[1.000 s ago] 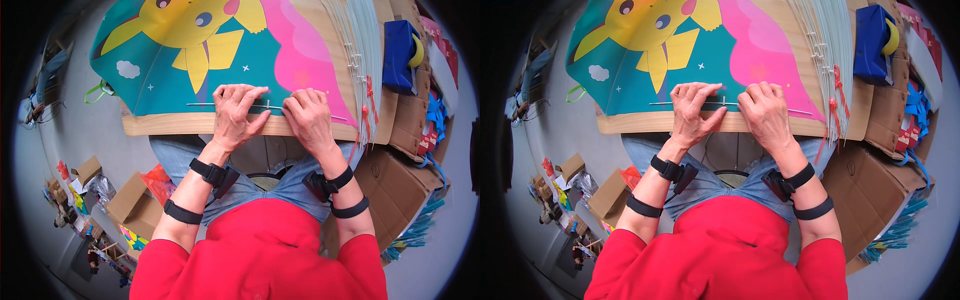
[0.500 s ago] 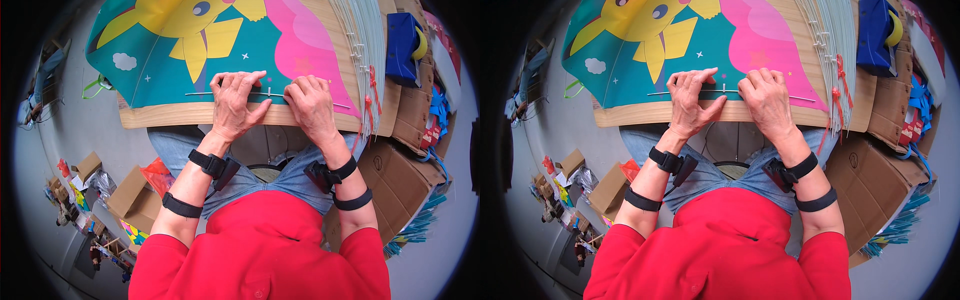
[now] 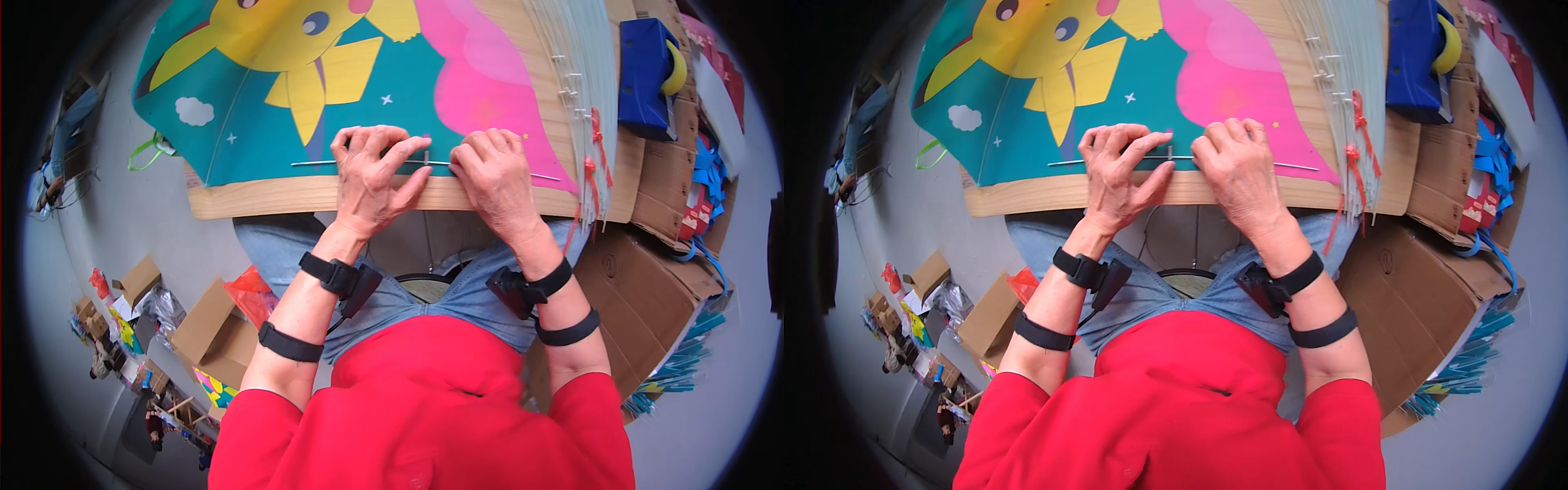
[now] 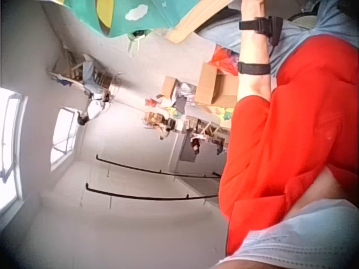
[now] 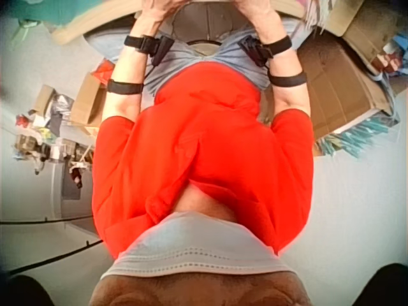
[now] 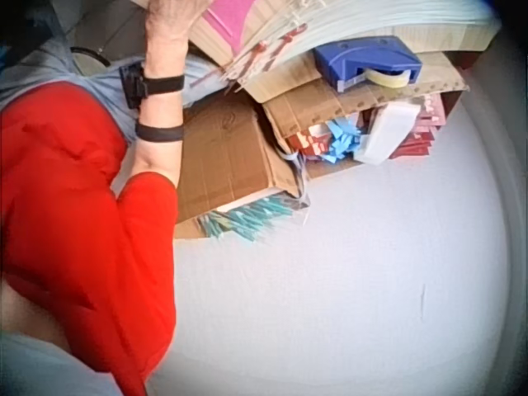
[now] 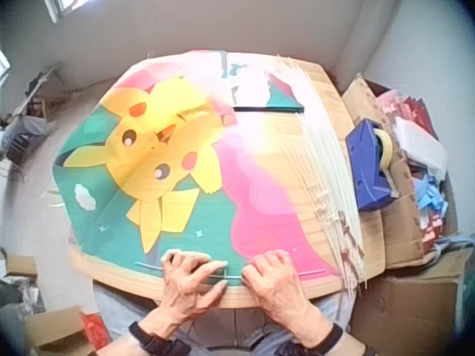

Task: The person assembles a Pikachu-themed kite by inserting a thin rod into a sleeve on the kite fabric and securing it with a small plastic clip. They repeat this process for multiple rods, using a tape dispenser to secure the clips to the kite structure.

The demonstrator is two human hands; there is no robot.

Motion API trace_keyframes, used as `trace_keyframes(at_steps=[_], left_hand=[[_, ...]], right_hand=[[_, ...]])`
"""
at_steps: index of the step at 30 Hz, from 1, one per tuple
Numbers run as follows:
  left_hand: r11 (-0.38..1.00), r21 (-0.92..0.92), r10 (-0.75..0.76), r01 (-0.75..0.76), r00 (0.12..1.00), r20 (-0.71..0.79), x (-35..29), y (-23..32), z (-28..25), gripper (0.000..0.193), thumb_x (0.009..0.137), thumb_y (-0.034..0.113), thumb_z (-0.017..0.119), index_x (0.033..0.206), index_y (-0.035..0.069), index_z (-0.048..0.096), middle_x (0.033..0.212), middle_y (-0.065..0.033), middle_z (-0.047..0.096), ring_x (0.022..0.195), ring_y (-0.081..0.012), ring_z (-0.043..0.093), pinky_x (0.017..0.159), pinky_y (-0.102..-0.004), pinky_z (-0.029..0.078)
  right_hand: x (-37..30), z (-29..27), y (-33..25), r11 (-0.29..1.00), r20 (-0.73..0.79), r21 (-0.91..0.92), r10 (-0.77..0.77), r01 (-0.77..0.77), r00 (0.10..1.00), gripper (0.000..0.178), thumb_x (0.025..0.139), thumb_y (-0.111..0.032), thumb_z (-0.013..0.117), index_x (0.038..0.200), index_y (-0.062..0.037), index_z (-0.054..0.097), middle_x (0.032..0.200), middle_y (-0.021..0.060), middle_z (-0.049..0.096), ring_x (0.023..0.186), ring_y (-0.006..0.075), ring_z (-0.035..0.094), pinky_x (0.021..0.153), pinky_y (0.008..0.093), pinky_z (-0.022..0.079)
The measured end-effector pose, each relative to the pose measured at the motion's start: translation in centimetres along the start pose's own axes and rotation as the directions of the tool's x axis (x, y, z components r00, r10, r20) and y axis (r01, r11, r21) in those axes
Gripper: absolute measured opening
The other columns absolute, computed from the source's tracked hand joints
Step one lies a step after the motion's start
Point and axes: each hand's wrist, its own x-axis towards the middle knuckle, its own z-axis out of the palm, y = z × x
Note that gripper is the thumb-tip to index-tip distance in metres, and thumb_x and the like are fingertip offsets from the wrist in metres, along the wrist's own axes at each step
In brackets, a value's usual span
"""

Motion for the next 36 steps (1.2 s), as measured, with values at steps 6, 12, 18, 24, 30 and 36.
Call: trace_keyframes(at_steps=[6,12,18,24,30,36], left_hand=[[1.000,0.011,-0.013,0.012,1.000,0.019,0.11,0.50,-0.21,0.029,0.074,0.019,0.075,0.102,0.021,0.068,0.096,0.0016,0.055,0.094,-0.0179,0.051,0.095,-0.0388,0.029],[1.000,0.016,-0.013,0.013,1.000,0.016,0.01,0.35,-0.03,0.027,0.073,0.018,0.075,0.099,0.021,0.069,0.094,0.0017,0.056,0.093,-0.0177,0.051,0.093,-0.0386,0.029],[0.999,-0.038,-0.004,0.003,1.000,-0.019,0.30,0.54,-0.08,0.025,0.071,0.022,0.076,0.095,0.021,0.070,0.096,0.0010,0.057,0.093,-0.0193,0.051,0.092,-0.0405,0.031],[1.000,-0.024,-0.018,0.017,0.999,-0.039,-0.14,0.12,0.05,0.024,0.071,0.022,0.077,0.094,0.023,0.070,0.095,0.0023,0.056,0.093,-0.0175,0.052,0.094,-0.0415,0.030],[0.999,-0.035,-0.026,0.025,0.999,-0.029,-0.12,0.09,0.16,0.024,0.072,0.020,0.077,0.095,0.023,0.070,0.095,0.0032,0.056,0.092,-0.0154,0.053,0.094,-0.0412,0.029],[0.999,-0.035,-0.017,0.016,0.999,-0.038,-0.03,0.11,0.09,0.022,0.072,0.020,0.077,0.093,0.023,0.070,0.094,0.0031,0.057,0.092,-0.0166,0.053,0.093,-0.0405,0.030]], right_hand=[[-0.03,0.20,-0.18,1.000,0.008,0.005,0.012,-0.012,1.000,0.004,0.077,-0.009,0.057,0.080,-0.0068,0.057,0.083,0.0076,0.055,0.086,0.0232,0.056,0.087,0.0395,0.041],[-0.07,0.00,-0.08,1.000,0.019,0.000,0.014,-0.014,1.000,0.004,0.077,-0.009,0.058,0.080,-0.0074,0.057,0.083,0.0076,0.055,0.087,0.0235,0.057,0.088,0.0399,0.041],[0.15,-0.46,-0.19,1.000,0.003,0.012,0.008,-0.008,1.000,0.010,0.076,-0.011,0.065,0.082,-0.0086,0.057,0.083,0.0063,0.055,0.085,0.0231,0.056,0.087,0.0404,0.041],[0.55,-0.46,-0.67,1.000,0.010,0.023,0.011,-0.011,1.000,0.011,0.076,-0.009,0.066,0.082,-0.0084,0.057,0.082,0.0055,0.054,0.085,0.0232,0.056,0.089,0.0409,0.041],[0.48,-0.44,-0.68,0.999,0.030,0.019,0.028,-0.028,0.999,0.010,0.078,-0.009,0.066,0.082,-0.0079,0.057,0.083,0.0055,0.055,0.085,0.0238,0.056,0.090,0.0419,0.040],[0.48,-0.46,-0.59,1.000,0.016,0.023,0.009,-0.009,1.000,0.009,0.078,-0.010,0.065,0.082,-0.0078,0.057,0.083,0.0059,0.055,0.084,0.0236,0.056,0.089,0.0414,0.041]])
